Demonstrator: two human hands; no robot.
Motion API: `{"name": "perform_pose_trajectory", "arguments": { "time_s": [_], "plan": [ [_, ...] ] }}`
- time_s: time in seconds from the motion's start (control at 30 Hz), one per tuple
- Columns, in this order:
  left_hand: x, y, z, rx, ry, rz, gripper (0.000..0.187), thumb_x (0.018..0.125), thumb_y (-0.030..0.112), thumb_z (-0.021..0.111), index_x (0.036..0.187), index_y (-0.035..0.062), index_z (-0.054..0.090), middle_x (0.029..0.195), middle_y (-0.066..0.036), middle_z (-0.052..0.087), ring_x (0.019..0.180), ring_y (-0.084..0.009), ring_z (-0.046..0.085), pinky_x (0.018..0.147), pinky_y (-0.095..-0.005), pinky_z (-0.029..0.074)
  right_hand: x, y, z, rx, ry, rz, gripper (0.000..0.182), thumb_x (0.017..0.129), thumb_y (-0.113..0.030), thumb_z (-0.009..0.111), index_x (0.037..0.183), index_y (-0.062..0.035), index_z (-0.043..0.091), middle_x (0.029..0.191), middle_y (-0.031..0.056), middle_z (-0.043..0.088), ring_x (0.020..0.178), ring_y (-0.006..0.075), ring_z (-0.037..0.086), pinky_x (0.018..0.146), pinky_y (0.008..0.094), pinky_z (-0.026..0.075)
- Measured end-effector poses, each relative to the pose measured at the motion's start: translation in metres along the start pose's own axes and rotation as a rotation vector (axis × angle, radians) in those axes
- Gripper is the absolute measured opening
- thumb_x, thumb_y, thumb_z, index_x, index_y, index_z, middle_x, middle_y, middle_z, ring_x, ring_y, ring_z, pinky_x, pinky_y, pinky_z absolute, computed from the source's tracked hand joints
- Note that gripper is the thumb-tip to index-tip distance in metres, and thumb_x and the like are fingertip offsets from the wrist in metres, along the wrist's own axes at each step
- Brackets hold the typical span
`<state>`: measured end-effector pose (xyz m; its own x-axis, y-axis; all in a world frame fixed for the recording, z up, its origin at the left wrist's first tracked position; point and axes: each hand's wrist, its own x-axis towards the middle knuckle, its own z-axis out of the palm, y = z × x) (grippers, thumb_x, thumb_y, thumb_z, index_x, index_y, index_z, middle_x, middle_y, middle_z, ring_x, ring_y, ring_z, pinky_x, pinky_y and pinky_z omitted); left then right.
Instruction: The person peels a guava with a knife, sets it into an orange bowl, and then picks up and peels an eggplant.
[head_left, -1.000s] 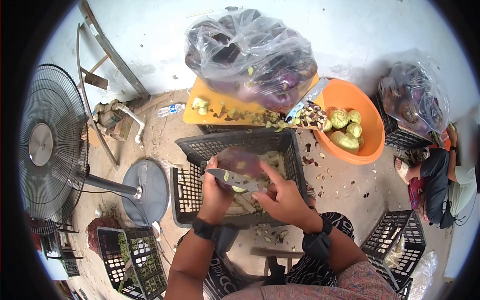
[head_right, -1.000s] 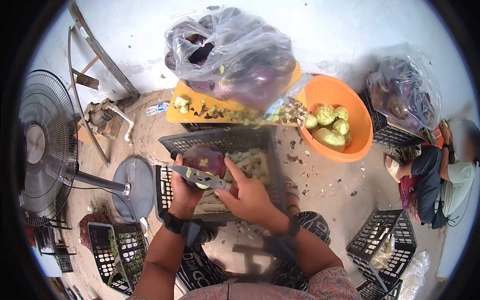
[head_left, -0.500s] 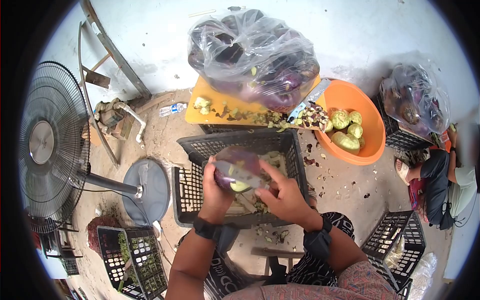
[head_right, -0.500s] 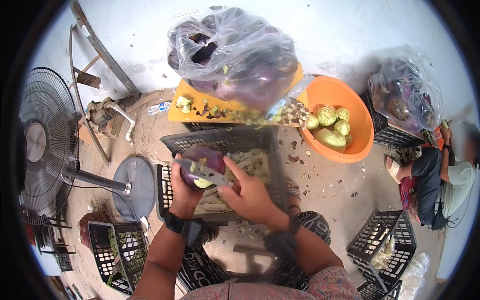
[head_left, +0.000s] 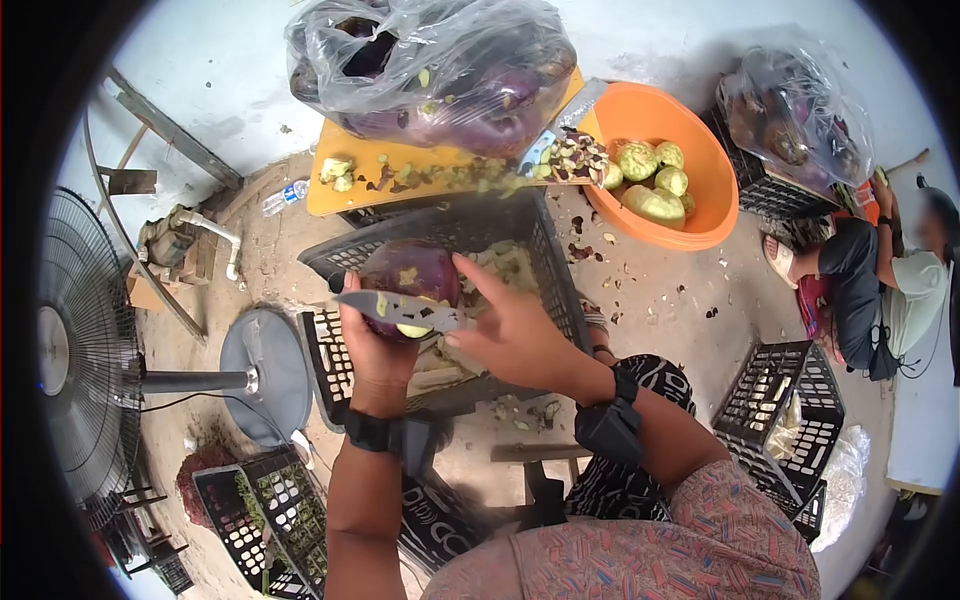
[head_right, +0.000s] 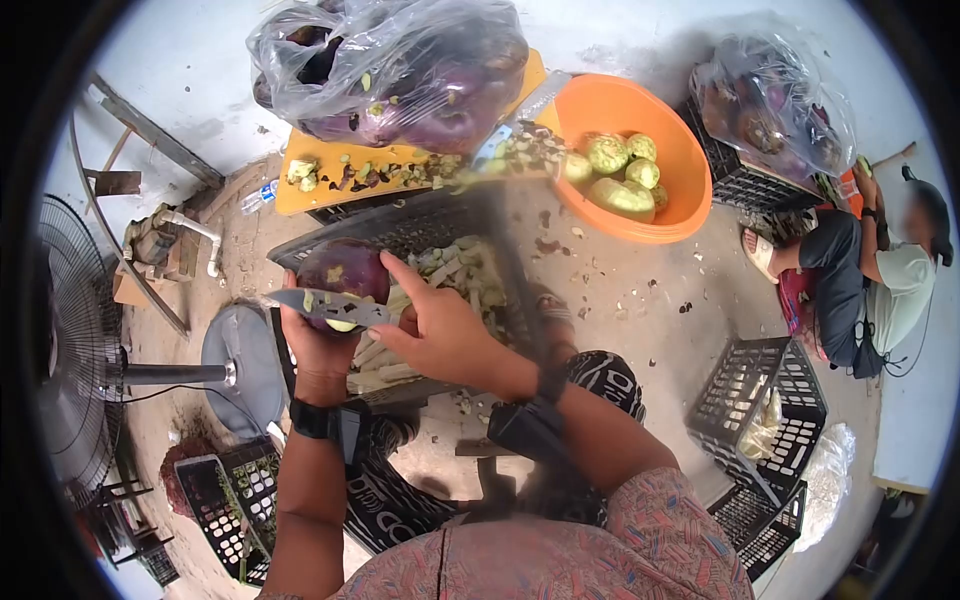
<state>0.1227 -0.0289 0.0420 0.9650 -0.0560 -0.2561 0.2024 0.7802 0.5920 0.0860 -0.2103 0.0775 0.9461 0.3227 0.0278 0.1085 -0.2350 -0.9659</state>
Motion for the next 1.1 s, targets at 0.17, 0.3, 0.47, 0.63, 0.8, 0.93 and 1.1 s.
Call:
{"name": "perform_pose_trajectory", "arguments": {
  "time_s": [0.17,0.3,0.47,0.63,0.8,0.93,1.1],
  "plan": [
    [0.003,-0.002,0.002,0.002,-0.049,-0.013,0.055,0.092,0.049,0.041,0.124,0.0047,0.05,0.119,-0.013,0.057,0.108,-0.0295,0.056,0.094,-0.0463,0.044,-0.001,-0.002,-0.004,-0.022,-0.055,0.043,0.08,0.081,-0.02,0.065,0.144,0.0012,0.02,0.06,0.0117,0.058,0.051,0.0197,0.053,0.055,0.0303,0.043],
    [-0.002,-0.001,0.008,-0.062,-0.077,-0.052,0.053,0.095,0.045,0.039,0.123,0.0012,0.05,0.117,-0.012,0.058,0.108,-0.0273,0.056,0.095,-0.0416,0.043,-0.002,-0.002,-0.006,-0.011,-0.029,0.009,0.078,0.081,-0.02,0.065,0.144,-0.0007,0.023,0.058,0.0112,0.057,0.05,0.0177,0.052,0.055,0.0292,0.043],
    [0.001,-0.004,0.006,-0.064,-0.026,-0.081,0.051,0.095,0.045,0.04,0.119,0.002,0.052,0.114,-0.011,0.059,0.106,-0.0256,0.056,0.096,-0.0399,0.042,0.0,0.012,-0.004,0.019,0.015,0.032,0.072,0.082,-0.019,0.066,0.142,-0.0039,0.029,0.057,0.0103,0.055,0.049,0.0141,0.049,0.052,0.0282,0.039],
    [0.007,-0.007,0.006,-0.02,-0.085,-0.014,0.053,0.091,0.051,0.038,0.121,0.0099,0.051,0.121,-0.011,0.055,0.113,-0.0279,0.053,0.095,-0.0454,0.043,0.011,0.014,-0.01,-0.073,0.085,-0.01,0.065,0.082,-0.021,0.066,0.137,-0.0025,0.037,0.057,0.0111,0.057,0.049,0.0164,0.052,0.051,0.0309,0.041],
    [-0.001,0.002,0.008,-0.043,0.063,-0.078,0.063,0.086,0.062,0.036,0.124,0.014,0.051,0.121,-0.012,0.056,0.11,-0.0327,0.055,0.087,-0.0485,0.046,0.032,0.04,-0.011,-0.262,0.383,0.058,0.055,0.085,-0.025,0.061,0.131,-0.0012,0.044,0.062,0.0129,0.061,0.055,0.029,0.059,0.055,0.0388,0.046],
    [-0.027,-0.005,0.021,-0.067,-0.053,-0.148,0.063,0.09,0.058,0.033,0.126,0.0092,0.049,0.121,-0.017,0.055,0.11,-0.0353,0.055,0.088,-0.0501,0.048,0.04,0.05,0.001,-0.73,0.321,0.115,0.052,0.088,-0.027,0.056,0.133,-0.0061,0.042,0.065,0.014,0.062,0.06,0.0347,0.06,0.058,0.0421,0.048],
    [-0.061,-0.011,0.032,-0.106,-0.295,-0.335,0.061,0.093,0.045,0.041,0.132,-0.0012,0.038,0.128,-0.018,0.049,0.116,-0.029,0.051,0.1,-0.0428,0.042,0.045,0.086,0.008,-0.754,0.162,-0.071,0.055,0.085,-0.032,0.056,0.135,-0.0133,0.041,0.078,0.015,0.064,0.068,0.0315,0.063,0.06,0.0426,0.049]
  ]
}}
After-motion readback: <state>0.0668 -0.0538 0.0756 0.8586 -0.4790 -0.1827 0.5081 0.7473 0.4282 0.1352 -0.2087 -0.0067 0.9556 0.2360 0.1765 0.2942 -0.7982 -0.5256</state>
